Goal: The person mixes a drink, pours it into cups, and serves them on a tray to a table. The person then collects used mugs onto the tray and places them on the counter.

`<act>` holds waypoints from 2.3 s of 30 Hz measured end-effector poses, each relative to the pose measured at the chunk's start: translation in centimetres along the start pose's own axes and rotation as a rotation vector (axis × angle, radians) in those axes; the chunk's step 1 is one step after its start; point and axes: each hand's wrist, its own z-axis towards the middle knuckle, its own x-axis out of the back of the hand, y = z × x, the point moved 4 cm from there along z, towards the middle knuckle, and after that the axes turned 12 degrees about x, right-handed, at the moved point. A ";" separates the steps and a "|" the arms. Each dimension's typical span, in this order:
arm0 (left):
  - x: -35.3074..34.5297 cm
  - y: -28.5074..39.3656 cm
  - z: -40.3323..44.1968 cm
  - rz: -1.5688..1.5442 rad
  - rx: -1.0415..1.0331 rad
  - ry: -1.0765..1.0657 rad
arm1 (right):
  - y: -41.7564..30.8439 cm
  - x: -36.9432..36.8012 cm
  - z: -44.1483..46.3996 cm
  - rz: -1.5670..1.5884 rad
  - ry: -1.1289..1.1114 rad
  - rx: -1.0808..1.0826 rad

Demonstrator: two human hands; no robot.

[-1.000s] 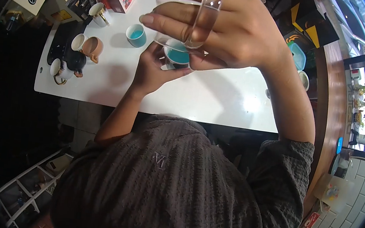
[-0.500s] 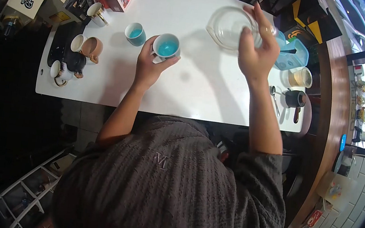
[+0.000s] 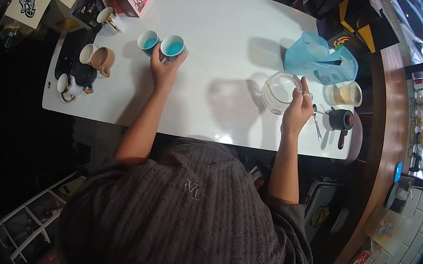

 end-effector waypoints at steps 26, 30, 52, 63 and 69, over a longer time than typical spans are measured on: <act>-1.1 -2.5 -0.5 0.114 0.049 0.194 | 7.3 3.9 1.6 0.043 0.009 -0.134; -0.4 -1.5 -2.3 0.182 0.048 0.109 | 7.8 3.4 1.6 0.041 0.040 -0.130; 7.6 2.0 -4.4 -0.042 0.378 -0.251 | 9.0 2.6 -0.1 0.112 0.228 -0.109; 12.3 2.8 -2.9 -0.082 0.444 -0.291 | 7.8 1.1 -2.2 -0.020 0.370 -0.025; 15.1 3.4 -1.4 -0.085 0.436 -0.288 | 7.1 0.3 -3.6 -0.348 0.436 0.040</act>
